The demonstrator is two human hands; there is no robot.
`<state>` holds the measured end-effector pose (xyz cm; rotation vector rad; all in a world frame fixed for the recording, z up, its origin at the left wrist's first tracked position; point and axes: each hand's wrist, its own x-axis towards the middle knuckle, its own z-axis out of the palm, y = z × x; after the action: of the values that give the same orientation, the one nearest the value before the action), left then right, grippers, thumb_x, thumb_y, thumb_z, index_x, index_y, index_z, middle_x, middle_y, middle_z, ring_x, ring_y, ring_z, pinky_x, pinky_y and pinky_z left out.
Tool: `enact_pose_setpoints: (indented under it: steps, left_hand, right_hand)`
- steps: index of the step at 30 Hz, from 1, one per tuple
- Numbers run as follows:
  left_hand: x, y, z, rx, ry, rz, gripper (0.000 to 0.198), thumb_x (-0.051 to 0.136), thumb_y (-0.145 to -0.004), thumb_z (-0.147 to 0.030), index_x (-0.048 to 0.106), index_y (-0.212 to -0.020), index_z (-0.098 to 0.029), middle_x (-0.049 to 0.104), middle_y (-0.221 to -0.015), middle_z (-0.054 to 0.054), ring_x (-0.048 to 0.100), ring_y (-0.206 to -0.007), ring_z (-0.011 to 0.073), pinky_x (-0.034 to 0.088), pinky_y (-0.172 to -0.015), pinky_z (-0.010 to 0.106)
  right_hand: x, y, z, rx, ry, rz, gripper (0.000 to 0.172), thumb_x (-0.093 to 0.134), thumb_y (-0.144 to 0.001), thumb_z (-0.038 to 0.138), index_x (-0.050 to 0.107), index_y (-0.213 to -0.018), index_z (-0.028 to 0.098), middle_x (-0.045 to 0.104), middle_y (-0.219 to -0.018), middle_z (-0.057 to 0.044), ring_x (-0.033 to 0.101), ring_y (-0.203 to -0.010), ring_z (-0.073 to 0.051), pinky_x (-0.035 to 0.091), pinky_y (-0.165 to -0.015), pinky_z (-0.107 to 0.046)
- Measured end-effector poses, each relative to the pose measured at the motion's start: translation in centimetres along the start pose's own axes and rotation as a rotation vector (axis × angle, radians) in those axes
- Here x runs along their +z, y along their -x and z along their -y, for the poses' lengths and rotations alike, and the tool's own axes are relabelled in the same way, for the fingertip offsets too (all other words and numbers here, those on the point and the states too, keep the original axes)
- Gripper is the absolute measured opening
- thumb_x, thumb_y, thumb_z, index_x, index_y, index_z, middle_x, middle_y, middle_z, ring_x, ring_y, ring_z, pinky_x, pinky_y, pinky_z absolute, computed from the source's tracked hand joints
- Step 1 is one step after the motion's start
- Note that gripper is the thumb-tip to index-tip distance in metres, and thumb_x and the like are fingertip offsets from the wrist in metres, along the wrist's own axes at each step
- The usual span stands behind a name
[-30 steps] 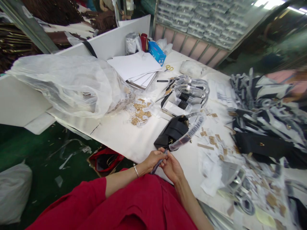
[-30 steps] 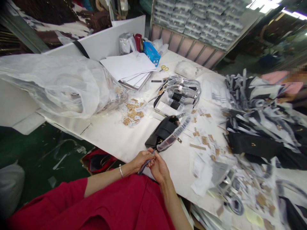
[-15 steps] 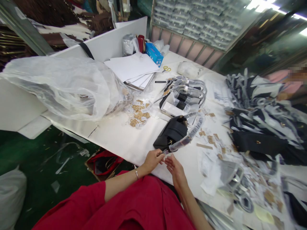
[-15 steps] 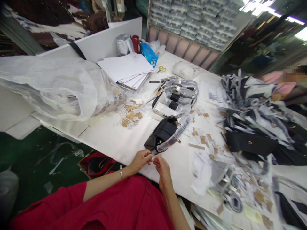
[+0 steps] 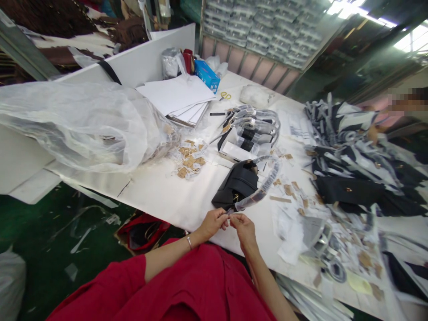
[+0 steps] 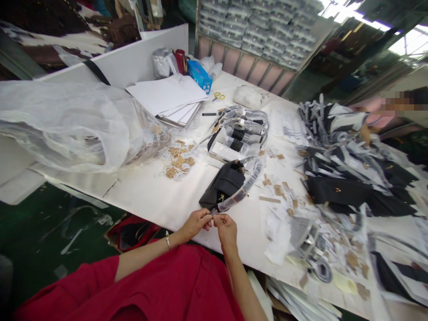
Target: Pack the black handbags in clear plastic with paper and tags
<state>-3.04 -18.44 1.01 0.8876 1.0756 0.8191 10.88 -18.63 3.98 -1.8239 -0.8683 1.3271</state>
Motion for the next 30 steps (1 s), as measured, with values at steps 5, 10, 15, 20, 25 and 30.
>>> enact_pose_setpoints:
  steps: [5, 10, 15, 20, 25, 30]
  left_hand:
    - [-0.6, -0.1, -0.2, -0.069, 0.204, 0.128, 0.041, 0.065, -0.076, -0.055, 0.057, -0.077, -0.015, 0.061, -0.061, -0.001, 0.052, -0.050, 0.0097, 0.041, -0.053, 0.023]
    - [-1.5, 0.0, -0.1, -0.137, 0.344, 0.174, 0.050, 0.071, -0.072, -0.059, 0.062, -0.086, -0.012, 0.062, -0.064, 0.000, 0.053, -0.052, 0.0088, 0.042, -0.055, 0.022]
    - [-1.5, 0.0, -0.3, -0.122, 0.277, 0.134, 0.051, 0.070, -0.071, -0.062, 0.059, -0.075, -0.013, 0.064, -0.065, 0.002, 0.055, -0.052, 0.0100, 0.043, -0.056, 0.024]
    - [-1.2, -0.8, 0.3, -0.154, 0.088, 0.107, 0.062, 0.060, -0.068, -0.077, 0.055, -0.071, -0.016, 0.060, -0.058, 0.000, 0.053, -0.050, 0.0129, 0.043, -0.054, 0.026]
    - [-1.4, -1.7, 1.8, -0.077, -0.044, 0.199, 0.064, 0.052, -0.070, -0.082, 0.055, -0.078, -0.018, 0.053, -0.056, -0.004, 0.049, -0.051, 0.0129, 0.040, -0.055, 0.026]
    - [-2.9, -1.1, 3.8, -0.072, -0.155, 0.418, 0.067, 0.041, -0.075, -0.085, 0.053, -0.079, -0.019, 0.053, -0.054, -0.002, 0.046, -0.052, 0.0136, 0.036, -0.055, 0.027]
  right_hand:
    - [-0.6, -0.8, 1.1, 0.199, -0.099, 0.162, 0.045, 0.087, -0.045, 0.048, 0.069, -0.069, 0.014, 0.065, -0.062, -0.002, 0.054, -0.058, -0.012, 0.045, -0.063, -0.029]
    - [-0.2, -1.0, 1.6, 0.276, -0.007, 0.078, 0.051, 0.088, -0.043, 0.052, 0.061, -0.070, 0.018, 0.064, -0.063, 0.001, 0.058, -0.062, -0.015, 0.045, -0.062, -0.029]
    - [1.0, 0.2, 1.7, 0.099, -0.034, 0.044, 0.048, 0.082, -0.048, 0.058, 0.065, -0.065, 0.016, 0.065, -0.061, -0.002, 0.056, -0.061, -0.015, 0.043, -0.060, -0.028]
    - [3.4, 1.5, 1.8, 0.004, -0.169, 0.128, 0.048, 0.069, -0.065, 0.065, 0.059, -0.056, 0.019, 0.052, -0.044, 0.002, 0.046, -0.045, -0.013, 0.038, -0.048, -0.028]
    - [4.9, 0.1, 0.3, 0.065, -0.344, 0.107, 0.056, 0.068, -0.061, 0.074, 0.062, -0.067, 0.019, 0.043, -0.039, 0.006, 0.036, -0.034, -0.011, 0.028, -0.037, -0.027]
    - [4.3, -0.3, -0.6, -0.052, -0.303, 0.038, 0.048, 0.069, -0.069, 0.064, 0.071, -0.074, 0.016, 0.062, -0.059, -0.001, 0.050, -0.052, -0.013, 0.038, -0.052, -0.027]
